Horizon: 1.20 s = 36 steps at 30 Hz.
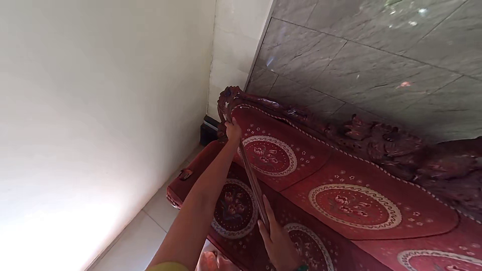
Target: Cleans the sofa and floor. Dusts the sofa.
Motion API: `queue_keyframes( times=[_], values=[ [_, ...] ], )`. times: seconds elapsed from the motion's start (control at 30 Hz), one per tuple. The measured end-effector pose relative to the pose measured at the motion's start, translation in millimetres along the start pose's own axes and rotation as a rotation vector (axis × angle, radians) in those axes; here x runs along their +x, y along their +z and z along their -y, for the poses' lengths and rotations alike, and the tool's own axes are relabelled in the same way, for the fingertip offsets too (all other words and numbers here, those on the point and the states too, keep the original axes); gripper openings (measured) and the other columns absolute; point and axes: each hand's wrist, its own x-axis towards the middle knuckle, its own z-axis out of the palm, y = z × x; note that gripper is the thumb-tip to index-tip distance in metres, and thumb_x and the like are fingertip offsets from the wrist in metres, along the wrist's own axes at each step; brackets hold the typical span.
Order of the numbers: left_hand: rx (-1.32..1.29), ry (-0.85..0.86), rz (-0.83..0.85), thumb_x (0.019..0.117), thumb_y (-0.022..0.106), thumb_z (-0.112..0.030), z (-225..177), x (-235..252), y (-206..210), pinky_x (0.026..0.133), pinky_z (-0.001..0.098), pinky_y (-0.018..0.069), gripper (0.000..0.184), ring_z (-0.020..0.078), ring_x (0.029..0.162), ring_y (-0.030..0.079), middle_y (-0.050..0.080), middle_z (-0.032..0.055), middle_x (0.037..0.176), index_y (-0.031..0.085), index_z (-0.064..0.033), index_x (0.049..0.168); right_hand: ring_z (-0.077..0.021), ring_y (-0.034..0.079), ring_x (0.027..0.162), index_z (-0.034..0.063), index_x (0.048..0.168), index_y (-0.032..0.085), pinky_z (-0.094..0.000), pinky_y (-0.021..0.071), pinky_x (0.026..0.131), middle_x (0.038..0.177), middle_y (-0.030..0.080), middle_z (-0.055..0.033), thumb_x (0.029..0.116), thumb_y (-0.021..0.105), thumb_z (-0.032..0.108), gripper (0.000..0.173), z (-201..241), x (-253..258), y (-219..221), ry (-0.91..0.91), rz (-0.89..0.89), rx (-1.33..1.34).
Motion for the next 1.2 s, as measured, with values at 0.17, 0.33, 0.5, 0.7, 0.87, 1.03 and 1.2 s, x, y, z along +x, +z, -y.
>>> queue_keyframes(
  times=[0.17, 0.33, 0.5, 0.7, 0.87, 1.03, 1.2],
  values=[
    [-0.098, -0.092, 0.04, 0.1083, 0.004, -0.058, -4, 51, 32, 0.07, 0.0479, 0.0505, 0.081, 0.0305, 0.078, 0.057, 0.059, 0.0199, 0.096, 0.058, -0.0003, 0.126, -0.0396, 0.072, 0.083, 0.0231, 0.168, 0.005, -0.0577, 0.0575, 0.08, 0.103, 0.073, -0.022, 0.107, 0.051, 0.029, 0.076, -10, 25, -6, 0.019, 0.032, 0.016],
    [-0.463, -0.222, 0.163, 0.1129, 0.021, -0.046, -12, 98, 57, 0.041, 0.0246, 0.0328, 0.047, 0.0106, 0.044, 0.035, 0.038, -0.0008, 0.063, 0.05, -0.0101, 0.102, -0.0382, 0.072, 0.078, 0.022, 0.168, 0.006, -0.0559, 0.058, 0.077, 0.097, 0.073, -0.0211, 0.1066, 0.051, 0.029, 0.076, -18, 71, -17, 0.024, 0.027, 0.004],
    [-0.516, -0.252, 0.205, 0.1126, 0.028, -0.038, -32, 138, 75, 0.035, 0.0222, 0.0298, 0.037, 0.0083, 0.038, 0.03, 0.034, -0.0029, 0.057, 0.045, -0.0124, 0.092, -0.0363, 0.072, 0.077, 0.0231, 0.168, 0.005, -0.0545, 0.0586, 0.075, 0.097, 0.073, -0.0193, 0.1071, 0.049, 0.03, 0.075, -25, 116, -33, -0.026, 0.022, 0.002],
    [-0.521, -0.256, 0.138, 0.1119, 0.028, -0.031, -49, 173, 79, 0.036, 0.0221, 0.027, 0.033, 0.0083, 0.038, 0.028, 0.032, -0.0034, 0.055, 0.043, -0.0133, 0.089, -0.0351, 0.073, 0.082, 0.0236, 0.168, 0.005, -0.0534, 0.0594, 0.078, 0.115, 0.072, -0.02, 0.107, 0.05, 0.028, 0.075, -23, 160, -50, -0.073, 0.051, 0.016],
    [-0.315, -0.211, 0.064, 0.1133, 0.026, -0.036, -51, 191, 69, 0.041, 0.025, 0.0314, 0.036, 0.0109, 0.045, 0.032, 0.041, 0.0017, 0.069, 0.049, -0.0084, 0.107, -0.0378, 0.073, 0.085, 0.0235, 0.168, 0.007, -0.0555, 0.0584, 0.08, 0.115, 0.071, -0.0216, 0.1074, 0.049, 0.027, 0.073, -17, 183, -54, -0.073, 0.078, 0.027],
    [-0.195, -0.22, 0.121, 0.1133, 0.027, -0.033, -47, 202, 69, 0.04, 0.0242, 0.0314, 0.034, 0.0101, 0.044, 0.032, 0.037, -0.0005, 0.066, 0.05, -0.008, 0.109, -0.0368, 0.072, 0.079, 0.0188, 0.167, 0.01, -0.0551, 0.0576, 0.078, 0.106, 0.072, -0.0229, 0.1064, 0.051, 0.024, 0.073, -11, 183, -46, -0.049, 0.07, 0.107],
    [-0.296, -0.234, 0.147, 0.1113, 0.027, -0.03, -41, 206, 79, 0.043, 0.0264, 0.0379, 0.035, 0.0115, 0.048, 0.039, 0.046, 0.0031, 0.073, 0.053, -0.0059, 0.114, -0.0337, 0.069, 0.074, 0.0203, 0.167, 0.014, -0.0555, 0.0566, 0.073, 0.099, 0.071, -0.0224, 0.1055, 0.052, 0.027, 0.073, -11, 183, -39, 0.02, -0.035, 0.149]
  ],
)
